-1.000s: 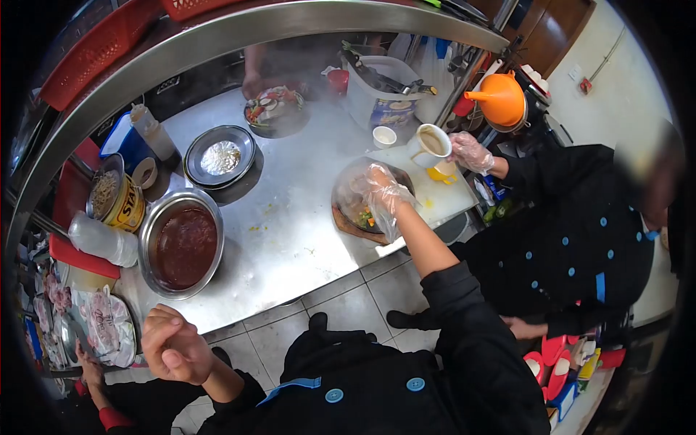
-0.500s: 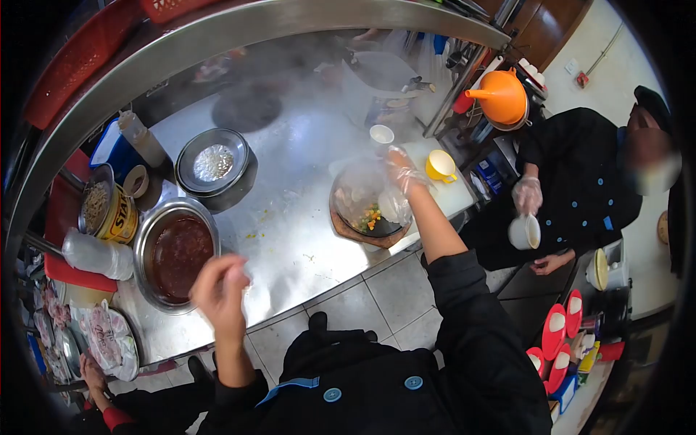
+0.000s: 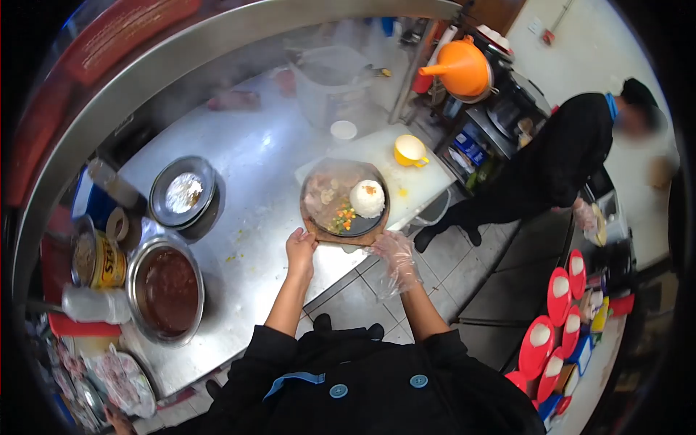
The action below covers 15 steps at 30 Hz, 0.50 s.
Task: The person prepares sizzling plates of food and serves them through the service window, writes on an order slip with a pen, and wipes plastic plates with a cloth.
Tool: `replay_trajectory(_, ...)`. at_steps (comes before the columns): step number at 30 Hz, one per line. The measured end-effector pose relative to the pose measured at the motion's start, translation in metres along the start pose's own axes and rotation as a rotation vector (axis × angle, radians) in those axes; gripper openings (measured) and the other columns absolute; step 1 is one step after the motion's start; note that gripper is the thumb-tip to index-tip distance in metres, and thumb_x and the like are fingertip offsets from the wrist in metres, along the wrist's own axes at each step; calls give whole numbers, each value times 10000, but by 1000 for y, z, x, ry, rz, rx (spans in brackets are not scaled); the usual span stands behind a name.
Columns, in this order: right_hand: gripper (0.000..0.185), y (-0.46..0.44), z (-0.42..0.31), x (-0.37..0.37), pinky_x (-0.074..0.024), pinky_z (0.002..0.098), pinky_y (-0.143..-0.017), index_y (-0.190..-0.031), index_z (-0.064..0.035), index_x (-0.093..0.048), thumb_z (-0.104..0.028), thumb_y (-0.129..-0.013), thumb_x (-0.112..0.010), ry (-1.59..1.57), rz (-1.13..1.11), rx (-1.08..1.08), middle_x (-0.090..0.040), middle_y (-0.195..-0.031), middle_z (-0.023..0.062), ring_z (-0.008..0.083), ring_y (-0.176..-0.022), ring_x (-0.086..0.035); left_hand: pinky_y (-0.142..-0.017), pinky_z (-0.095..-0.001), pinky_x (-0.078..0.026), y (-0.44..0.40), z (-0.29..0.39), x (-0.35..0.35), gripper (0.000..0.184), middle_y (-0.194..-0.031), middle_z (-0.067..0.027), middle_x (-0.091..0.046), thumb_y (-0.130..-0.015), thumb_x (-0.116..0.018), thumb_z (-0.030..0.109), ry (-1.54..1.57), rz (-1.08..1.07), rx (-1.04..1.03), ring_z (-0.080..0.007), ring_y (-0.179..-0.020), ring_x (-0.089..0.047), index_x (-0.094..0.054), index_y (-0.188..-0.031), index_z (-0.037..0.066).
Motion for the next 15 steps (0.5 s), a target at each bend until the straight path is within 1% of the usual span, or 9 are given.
replay_trajectory(1, 226, 12, -14, -13, -526, 286, -587, -917, 36, -534, -105, -776, -639, 217, -29, 77, -595, -783, 81, 168, -681, -595, -760, -243, -441, -2, 3, -2, 526, -1097, -147, -532, -791, -515, -43, -21, -26, 5, -146, -876, -534, -321, -1276, -103)
replay_trajectory(3, 223, 13, -27, -15, -514, 262, -562, -907, 48, -546, -82, -754, -643, 174, -43, 75, -588, -768, 74, 151, -650, -580, -750, -231, -434, 8, 8, -14, 385, -993, -118, -579, -785, -526, -40, -152, -243, -83, -142, -835, -545, -451, -1159, -93)
replay_trajectory(4, 222, 13, -29, -15, -503, 238, -536, -898, 60, -558, -58, -732, -647, 148, -88, 64, -582, -754, 66, 135, -619, -566, -750, -231, -434, 13, 9, -20, 385, -993, -118, -579, -785, -526, -40, -166, -265, -76, -142, -835, -545, -451, -1159, -93)
replay_trajectory(6, 110, -3, -19, -4, -500, 245, -533, -800, 22, -569, -48, -734, -623, 382, -195, 417, -552, -698, 34, 119, -675, -564, -651, -211, -392, 21, 15, -25, 224, -827, -22, -578, -789, -534, -25, -229, -202, -145, -91, -690, -503, -544, -1012, -42)
replay_trajectory(8, 136, -11, -11, 0, -536, 314, -653, -883, 28, -532, -35, -776, -587, 620, -300, 619, -571, -842, 81, 182, -759, -592, -635, -212, -382, 19, 6, -26, 242, -797, -7, -565, -789, -540, -13, -279, -207, -157, -86, -671, -486, -538, -1029, -38)
replay_trajectory(10, 167, -9, -11, 4, -555, 367, -735, -945, 28, -500, -29, -801, -561, 842, -329, 747, -578, -936, 115, 224, -819, -608, -743, -235, -423, 18, -3, -24, 290, -882, -64, -565, -776, -551, -26, -341, -214, -157, -136, -789, -525, -498, -1060, -48)
replay_trajectory(12, 205, 10, -12, 6, -555, 369, -719, -992, 16, -477, -35, -809, -555, -85, -221, 230, -579, -961, 115, 220, -828, -607, -778, -246, -416, 38, -3, -32, 300, -894, -58, -536, -787, -573, 7, -343, -266, -153, -143, -847, -519, -487, -1072, -32)
replay_trajectory(14, 243, 27, -3, 32, -553, 368, -708, -1026, -3, -468, -43, -807, -566, 568, -132, 730, -580, -963, 110, 210, -830, -610, -803, -254, -404, 60, -3, -38, 337, -959, -68, -524, -798, -596, 42, -331, -303, -219, -131, -878, -501, -473, -1103, -32)
replay_trajectory(15, 253, 50, -12, 38, -550, 364, -702, -1031, -17, -470, -51, -805, -578, 107, -97, 466, -582, -962, 101, 204, -829, -611, -814, -258, -400, 73, -4, -42, 359, -975, -71, -522, -802, -604, 54, -364, -342, -258, -131, -887, -497, -464, -1121, -32)
Point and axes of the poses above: each hand's wrist, its own y-axis away from the middle knuckle, its own x-axis out of the back of the hand, z = x × y, the point moved 5 cm from there along -y, towards the middle knuckle
